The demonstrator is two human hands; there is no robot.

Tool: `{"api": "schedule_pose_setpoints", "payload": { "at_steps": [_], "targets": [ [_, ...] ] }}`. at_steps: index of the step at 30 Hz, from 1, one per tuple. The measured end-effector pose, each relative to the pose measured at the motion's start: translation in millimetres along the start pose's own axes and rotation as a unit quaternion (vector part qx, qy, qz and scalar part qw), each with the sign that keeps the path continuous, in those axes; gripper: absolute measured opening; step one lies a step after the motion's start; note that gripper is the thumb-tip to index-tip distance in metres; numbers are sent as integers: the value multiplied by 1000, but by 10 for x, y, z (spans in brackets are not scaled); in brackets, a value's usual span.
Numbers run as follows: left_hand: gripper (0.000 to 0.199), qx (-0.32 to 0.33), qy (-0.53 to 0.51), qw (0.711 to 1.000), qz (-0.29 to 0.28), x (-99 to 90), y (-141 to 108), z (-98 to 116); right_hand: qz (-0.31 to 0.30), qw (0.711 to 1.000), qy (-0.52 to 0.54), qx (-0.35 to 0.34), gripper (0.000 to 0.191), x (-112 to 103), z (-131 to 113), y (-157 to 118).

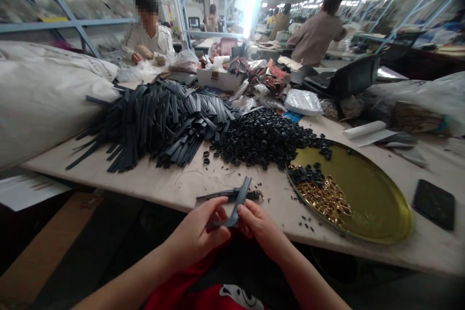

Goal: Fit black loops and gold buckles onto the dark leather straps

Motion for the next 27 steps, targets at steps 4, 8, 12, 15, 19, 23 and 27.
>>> {"api": "schedule_pose_setpoints", "payload": {
  "at_steps": [4,8,12,15,19,23,27],
  "targets": [
    [80,-82,-241,963,-88,100,292,-144,34,999,-11,-5,38,-111,-27,26],
    [91,-135,-381,905,-131,91,380,-307,58,998,-16,3,40,-269,-43,89],
    [64,-148,-370,910,-112,75,508,-406,32,999,5,43,39,-193,24,147],
    [31,-183,-328,925,-59,127,659,-499,-22,998,-31,47,35,-101,49,198],
    [22,-233,-369,899,-17,193,776,-609,48,957,-281,-59,38,-558,-227,352],
    [22,-264,-387,883,-15,208,793,-680,288,760,-567,-135,25,-1282,-686,522],
    [21,-270,-385,882,-18,218,798,-678,264,663,-693,-100,24,-1387,-667,784]
  ]
}}
Point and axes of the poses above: each hand's wrist, its own y-axis towards the middle knuckle, its own x-axis out of the palm, z = x × y, the point moved 7 cm from there along y, towards the middle knuckle, and after that the axes turned 6 degrees about y, right-handed, at the moved point
